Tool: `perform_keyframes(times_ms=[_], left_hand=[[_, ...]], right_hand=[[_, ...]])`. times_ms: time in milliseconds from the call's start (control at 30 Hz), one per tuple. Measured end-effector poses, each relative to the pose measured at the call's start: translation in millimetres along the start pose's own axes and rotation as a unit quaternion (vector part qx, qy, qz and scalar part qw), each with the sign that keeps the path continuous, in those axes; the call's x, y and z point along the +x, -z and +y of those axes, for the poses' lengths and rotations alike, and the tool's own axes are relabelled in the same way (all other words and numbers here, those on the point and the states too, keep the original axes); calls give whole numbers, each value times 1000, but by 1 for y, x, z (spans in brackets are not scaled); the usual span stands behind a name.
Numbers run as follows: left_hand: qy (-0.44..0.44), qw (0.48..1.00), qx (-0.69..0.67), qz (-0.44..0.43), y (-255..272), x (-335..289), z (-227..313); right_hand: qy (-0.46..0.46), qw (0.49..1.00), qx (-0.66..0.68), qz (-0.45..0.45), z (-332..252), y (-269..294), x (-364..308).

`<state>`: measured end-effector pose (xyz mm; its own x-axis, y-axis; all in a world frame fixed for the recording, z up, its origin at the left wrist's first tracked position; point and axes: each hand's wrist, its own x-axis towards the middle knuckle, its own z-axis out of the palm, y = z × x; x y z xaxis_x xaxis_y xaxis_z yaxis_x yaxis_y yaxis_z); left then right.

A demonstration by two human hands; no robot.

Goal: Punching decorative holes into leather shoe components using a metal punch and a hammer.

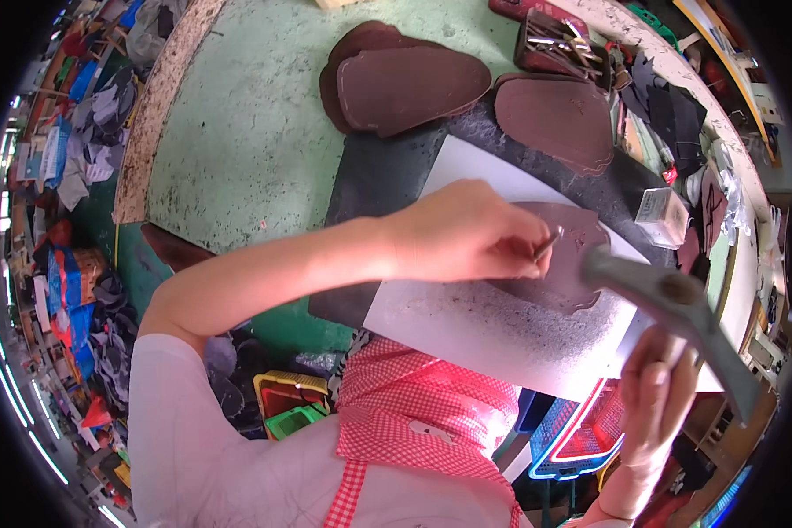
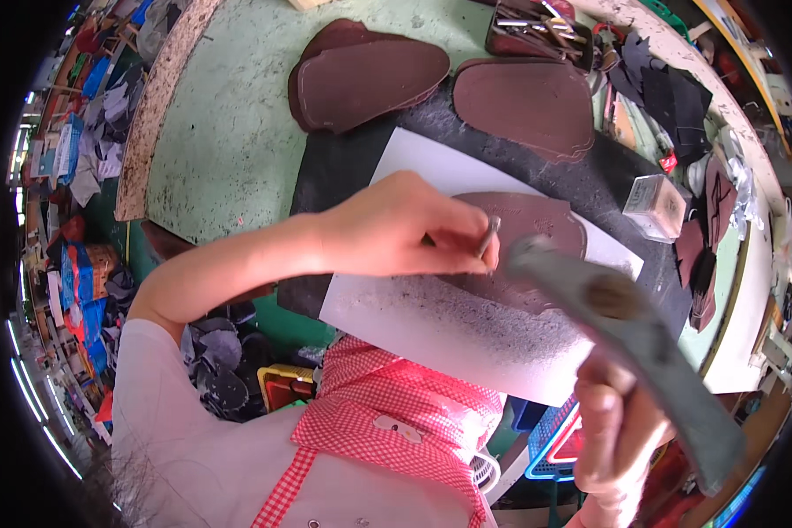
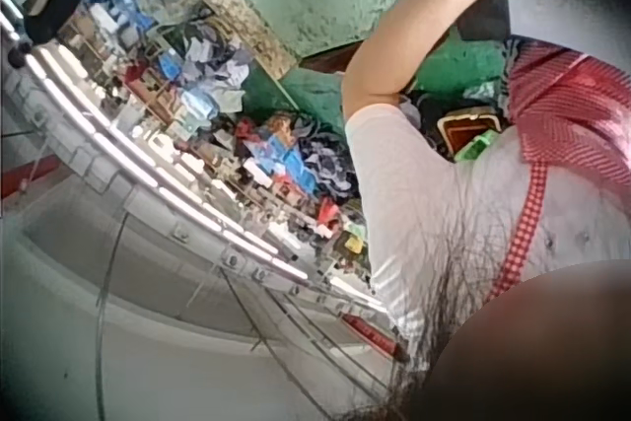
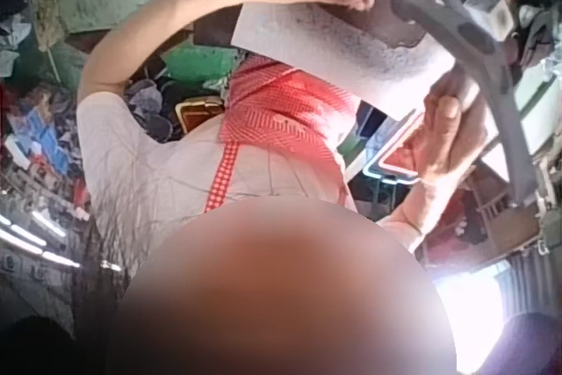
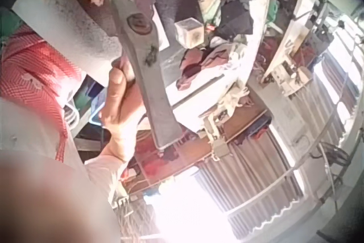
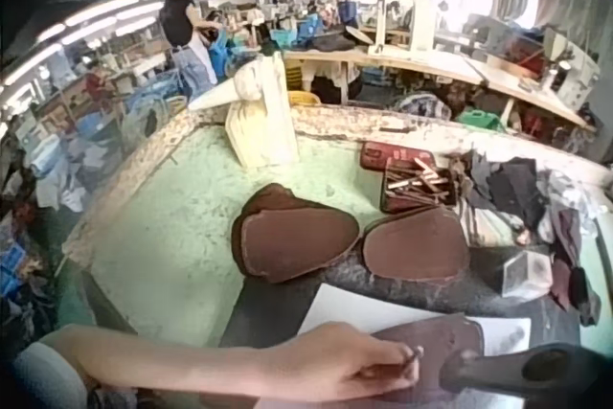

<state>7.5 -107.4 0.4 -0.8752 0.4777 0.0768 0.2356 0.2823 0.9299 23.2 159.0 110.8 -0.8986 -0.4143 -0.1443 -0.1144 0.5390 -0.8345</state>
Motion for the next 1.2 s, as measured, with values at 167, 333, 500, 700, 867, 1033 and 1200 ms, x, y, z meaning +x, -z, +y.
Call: perform_keyframes(times_ms=[167,333,500,700,867,1033,1200], left_hand=[[-9,1000,6,-14,2,2,0],[-107,976,190,7,-2,-3,10],[-29,999,43,7,3,-4,-7],[-67,991,116,-2,3,-5,4],[-56,992,111,-6,6,-9,-10],[-78,993,85,-25,10,-2,-3],[-83,980,182,-18,14,-16,-4]], right_hand=[[20,990,131,50,-12,3,-4],[41,997,60,-12,8,-5,-12],[-29,989,139,36,8,-9,-5],[145,984,-65,-76,17,21,-3],[5,998,55,-6,6,-13,1],[-43,909,191,-367,-11,69,42],[15,1000,7,-19,-2,-28,8]])
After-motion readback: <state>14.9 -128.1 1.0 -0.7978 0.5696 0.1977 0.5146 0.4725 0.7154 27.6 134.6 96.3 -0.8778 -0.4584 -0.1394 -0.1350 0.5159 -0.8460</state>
